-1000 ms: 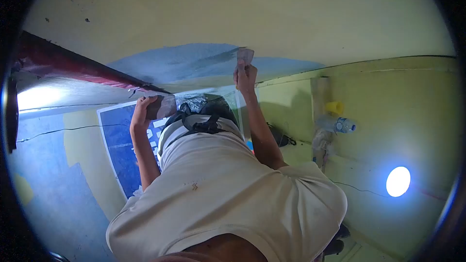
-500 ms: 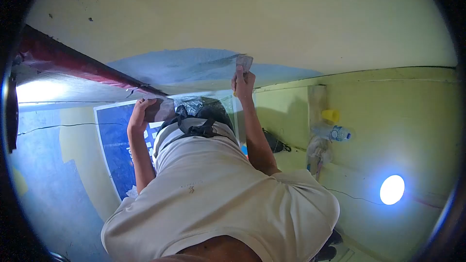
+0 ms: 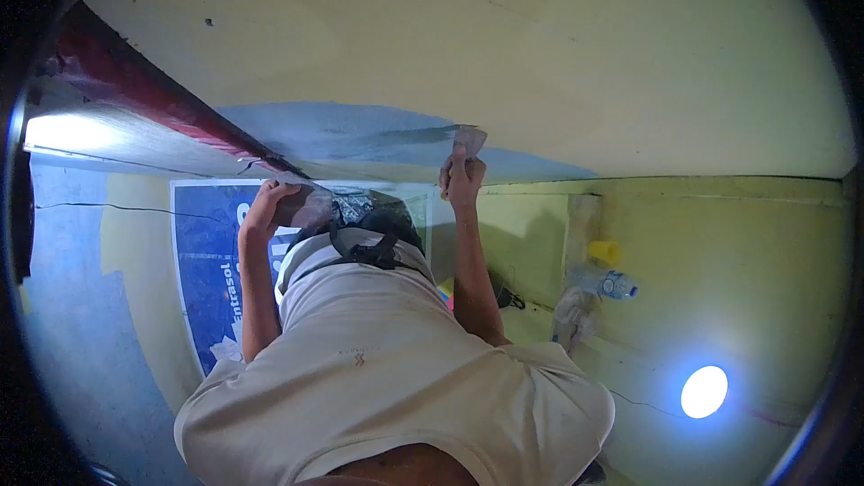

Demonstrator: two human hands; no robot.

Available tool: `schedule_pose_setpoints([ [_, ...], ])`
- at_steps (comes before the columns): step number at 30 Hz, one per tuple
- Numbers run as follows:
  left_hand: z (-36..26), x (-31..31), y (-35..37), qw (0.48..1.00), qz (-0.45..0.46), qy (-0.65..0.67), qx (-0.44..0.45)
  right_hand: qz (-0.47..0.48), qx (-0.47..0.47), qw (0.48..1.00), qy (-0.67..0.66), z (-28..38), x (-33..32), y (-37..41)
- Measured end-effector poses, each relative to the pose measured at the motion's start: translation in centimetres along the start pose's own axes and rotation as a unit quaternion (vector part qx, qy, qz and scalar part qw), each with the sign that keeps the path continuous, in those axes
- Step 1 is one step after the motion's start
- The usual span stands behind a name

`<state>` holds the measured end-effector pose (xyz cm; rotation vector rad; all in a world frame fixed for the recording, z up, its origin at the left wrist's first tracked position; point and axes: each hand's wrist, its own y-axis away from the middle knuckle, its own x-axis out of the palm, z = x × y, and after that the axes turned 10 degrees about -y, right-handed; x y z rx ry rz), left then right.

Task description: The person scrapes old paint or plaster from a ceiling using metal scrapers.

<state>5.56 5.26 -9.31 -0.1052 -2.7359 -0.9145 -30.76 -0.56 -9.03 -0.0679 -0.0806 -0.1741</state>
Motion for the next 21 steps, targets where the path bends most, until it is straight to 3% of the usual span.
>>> schedule_pose_setpoints([
  [7,0.2,0.5,-0.4,0.999,0.032,0.013,0.016,0.003,0.012,1.000,-0.004,-2.7,0.2,0.5],
  [21,-1.3,1.0,0.2,0.999,0.014,0.012,0.028,0.099,0.020,0.990,-0.100,-0.7,6.8,1.3],
])
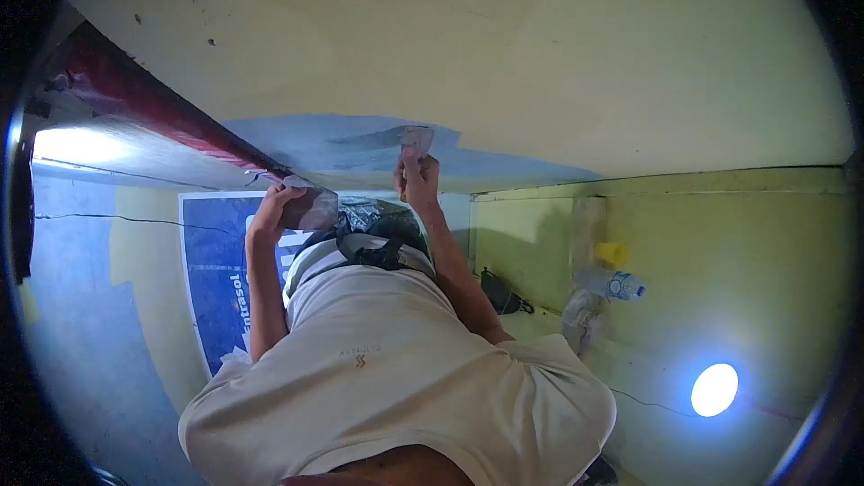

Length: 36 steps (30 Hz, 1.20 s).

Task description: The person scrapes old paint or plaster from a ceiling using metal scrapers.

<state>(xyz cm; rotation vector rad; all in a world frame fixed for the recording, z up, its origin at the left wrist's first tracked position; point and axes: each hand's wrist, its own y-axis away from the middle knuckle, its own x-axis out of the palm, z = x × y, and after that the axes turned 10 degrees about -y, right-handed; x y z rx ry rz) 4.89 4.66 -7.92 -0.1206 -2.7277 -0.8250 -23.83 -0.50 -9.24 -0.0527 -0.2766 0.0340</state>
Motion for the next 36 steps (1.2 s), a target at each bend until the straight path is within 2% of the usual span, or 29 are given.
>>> schedule_pose_setpoints([
  [1,-0.1,0.0,-0.2,1.000,0.003,0.004,-0.001,0.010,0.018,0.999,-0.043,-0.6,0.1,0.1],
  [2,0.0,0.0,-0.4,1.000,0.005,0.007,-0.002,0.023,0.018,0.999,-0.029,-1.1,0.2,0.5],
  [3,0.2,-0.1,-0.6,0.999,-0.030,-0.005,-0.010,0.037,0.019,0.999,-0.015,-1.9,0.3,1.2],
  [5,0.2,0.0,-1.1,1.000,-0.027,-0.002,0.004,0.076,0.023,0.996,0.030,-3.1,0.9,2.3],
  [7,-0.2,-0.2,-0.7,1.000,-0.006,-0.013,0.004,0.082,0.052,0.995,0.006,-3.7,1.4,2.9],
  [12,0.5,-1.1,0.1,1.000,-0.026,-0.003,0.004,0.136,0.041,0.990,-0.025,-0.7,5.9,0.0],
  [16,-0.1,-1.1,0.8,1.000,-0.024,-0.005,0.004,0.138,0.074,0.984,-0.083,-1.5,7.3,1.4],
  [20,0.5,-1.7,1.3,0.999,-0.027,-0.017,0.002,0.141,0.041,0.985,-0.091,0.8,9.1,0.2],
  [24,0.2,-2.2,1.9,0.999,-0.037,0.002,0.006,0.103,0.046,0.988,-0.107,-1.0,9.9,1.7],
  [29,0.4,-2.3,2.4,0.998,-0.060,-0.002,0.003,0.147,0.026,0.983,-0.107,0.1,9.8,0.7],
  [33,0.1,-2.0,2.2,0.997,-0.070,0.017,0.011,0.125,0.045,0.979,-0.157,1.4,9.2,1.3],
  [36,-0.5,-1.5,2.4,0.997,-0.080,0.000,0.010,0.127,0.045,0.981,-0.139,0.8,8.7,1.3],
])
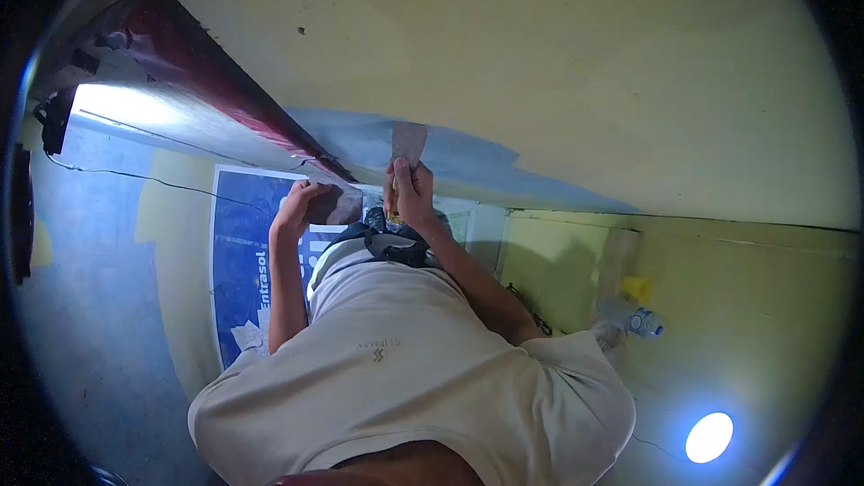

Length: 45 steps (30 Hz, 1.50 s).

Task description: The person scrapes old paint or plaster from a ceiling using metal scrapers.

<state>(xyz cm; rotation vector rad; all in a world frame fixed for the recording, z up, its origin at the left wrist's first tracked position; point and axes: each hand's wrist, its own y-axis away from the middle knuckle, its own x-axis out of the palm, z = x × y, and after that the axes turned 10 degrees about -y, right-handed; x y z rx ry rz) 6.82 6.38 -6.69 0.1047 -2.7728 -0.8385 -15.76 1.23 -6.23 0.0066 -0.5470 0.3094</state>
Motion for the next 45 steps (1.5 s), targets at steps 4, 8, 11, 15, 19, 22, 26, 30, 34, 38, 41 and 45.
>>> schedule_pose_setpoints([
  [4,0.6,-0.4,-0.4,1.000,0.011,0.011,-0.010,-0.025,0.021,0.999,0.019,0.4,-0.6,0.4],
  [8,0.6,-0.5,-0.7,1.000,0.011,0.001,-0.014,-0.008,0.006,1.000,0.021,0.6,-0.1,0.1],
  [11,0.7,-0.8,-0.9,0.999,0.029,0.012,-0.011,-0.013,0.009,1.000,-0.001,0.8,-0.1,0.1],
  [15,0.6,-0.8,-0.6,1.000,0.006,-0.001,-0.002,-0.024,0.019,0.999,-0.008,0.6,-0.4,0.9],
  [19,0.7,-1.3,-0.8,1.000,0.022,-0.002,-0.012,-0.001,0.009,1.000,0.001,1.2,-0.1,0.3],
  [22,0.6,-1.3,-1.2,0.999,0.044,0.009,-0.008,-0.010,0.010,1.000,0.000,1.0,0.0,0.4],
  [26,-0.3,-1.0,-0.9,0.999,0.034,-0.006,-0.005,-0.009,0.023,1.000,-0.015,1.3,0.6,0.5],
  [30,-0.7,-0.3,-0.7,0.999,0.034,0.019,0.007,-0.027,0.027,0.999,-0.003,1.3,0.1,0.9],
  [34,-0.2,-0.6,-1.1,0.999,0.035,-0.004,-0.003,-0.016,0.032,0.999,-0.023,1.1,0.0,0.9],
  [38,0.2,-0.4,-1.4,0.999,0.037,0.016,0.004,-0.011,0.034,0.999,-0.008,1.4,0.1,0.3],
  [41,0.7,-0.6,-1.9,0.999,0.046,0.016,-0.013,-0.014,0.040,0.999,0.012,1.2,0.2,0.7],
  [45,0.5,0.2,-2.0,0.998,0.041,0.033,0.022,-0.040,0.087,0.982,0.161,-2.5,-3.0,2.0],
])
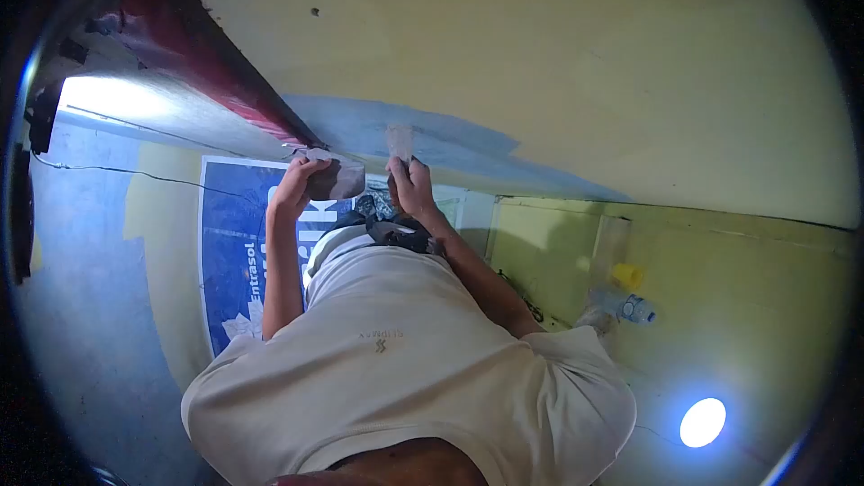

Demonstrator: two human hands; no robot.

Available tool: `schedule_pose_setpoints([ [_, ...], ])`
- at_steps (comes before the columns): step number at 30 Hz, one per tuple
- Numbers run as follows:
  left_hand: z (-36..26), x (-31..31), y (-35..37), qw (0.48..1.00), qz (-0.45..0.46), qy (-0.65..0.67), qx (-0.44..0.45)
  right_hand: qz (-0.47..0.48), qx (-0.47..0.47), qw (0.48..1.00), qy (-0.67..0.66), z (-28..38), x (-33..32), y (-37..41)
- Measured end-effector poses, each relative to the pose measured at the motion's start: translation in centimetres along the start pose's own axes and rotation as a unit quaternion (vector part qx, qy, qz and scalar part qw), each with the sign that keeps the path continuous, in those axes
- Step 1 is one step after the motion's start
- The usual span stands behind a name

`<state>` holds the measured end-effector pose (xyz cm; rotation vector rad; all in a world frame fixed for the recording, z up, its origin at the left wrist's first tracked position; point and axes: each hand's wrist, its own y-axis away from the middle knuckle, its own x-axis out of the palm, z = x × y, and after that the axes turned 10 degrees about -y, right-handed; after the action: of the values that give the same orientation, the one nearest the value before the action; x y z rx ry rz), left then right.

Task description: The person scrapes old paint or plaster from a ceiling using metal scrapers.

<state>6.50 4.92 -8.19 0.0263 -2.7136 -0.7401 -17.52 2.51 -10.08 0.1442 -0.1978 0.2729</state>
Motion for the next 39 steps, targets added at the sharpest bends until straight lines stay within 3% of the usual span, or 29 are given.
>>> schedule_pose_setpoints([
  [1,0.0,0.0,0.0,1.000,-0.007,0.002,0.008,-0.006,0.009,0.999,0.051,-0.8,-0.5,0.0],
  [5,0.3,-0.1,0.8,0.999,-0.038,0.019,0.024,0.066,-0.034,0.997,0.034,1.7,1.2,-1.4],
  [9,-0.2,0.6,2.0,0.996,-0.088,0.016,-0.012,0.077,-0.065,0.993,0.060,0.2,3.4,-4.0],
  [10,1.0,-0.5,1.2,0.998,-0.063,0.014,-0.008,0.078,-0.055,0.995,0.035,0.0,3.9,-4.1],
  [14,2.3,-1.3,1.2,0.993,-0.111,-0.016,-0.021,0.083,-0.072,0.994,0.018,4.1,4.8,-4.6],
  [19,1.7,-0.6,1.3,0.994,-0.105,-0.015,0.000,0.097,-0.072,0.993,0.001,0.5,4.3,-6.7],
  [21,1.5,-0.4,1.8,0.994,-0.104,-0.018,-0.002,0.108,-0.065,0.991,-0.040,2.0,5.3,-6.5],
  [23,2.0,-0.7,1.9,0.989,-0.146,0.013,-0.001,0.107,-0.062,0.991,-0.059,2.0,6.3,-6.6],
  [29,1.3,-2.9,4.2,0.989,-0.137,0.012,0.044,0.124,-0.046,0.990,-0.055,1.3,6.3,-6.2],
  [31,0.7,-1.4,4.2,0.987,-0.160,0.023,0.027,0.122,-0.054,0.988,-0.073,2.7,5.8,-6.3],
  [35,-0.2,-0.7,3.7,0.990,-0.137,-0.008,0.014,0.081,-0.053,0.995,-0.032,0.1,3.9,-6.1],
  [39,-1.5,1.8,3.3,0.994,-0.105,-0.008,0.009,0.069,-0.075,0.993,-0.067,2.1,2.2,-4.0],
])
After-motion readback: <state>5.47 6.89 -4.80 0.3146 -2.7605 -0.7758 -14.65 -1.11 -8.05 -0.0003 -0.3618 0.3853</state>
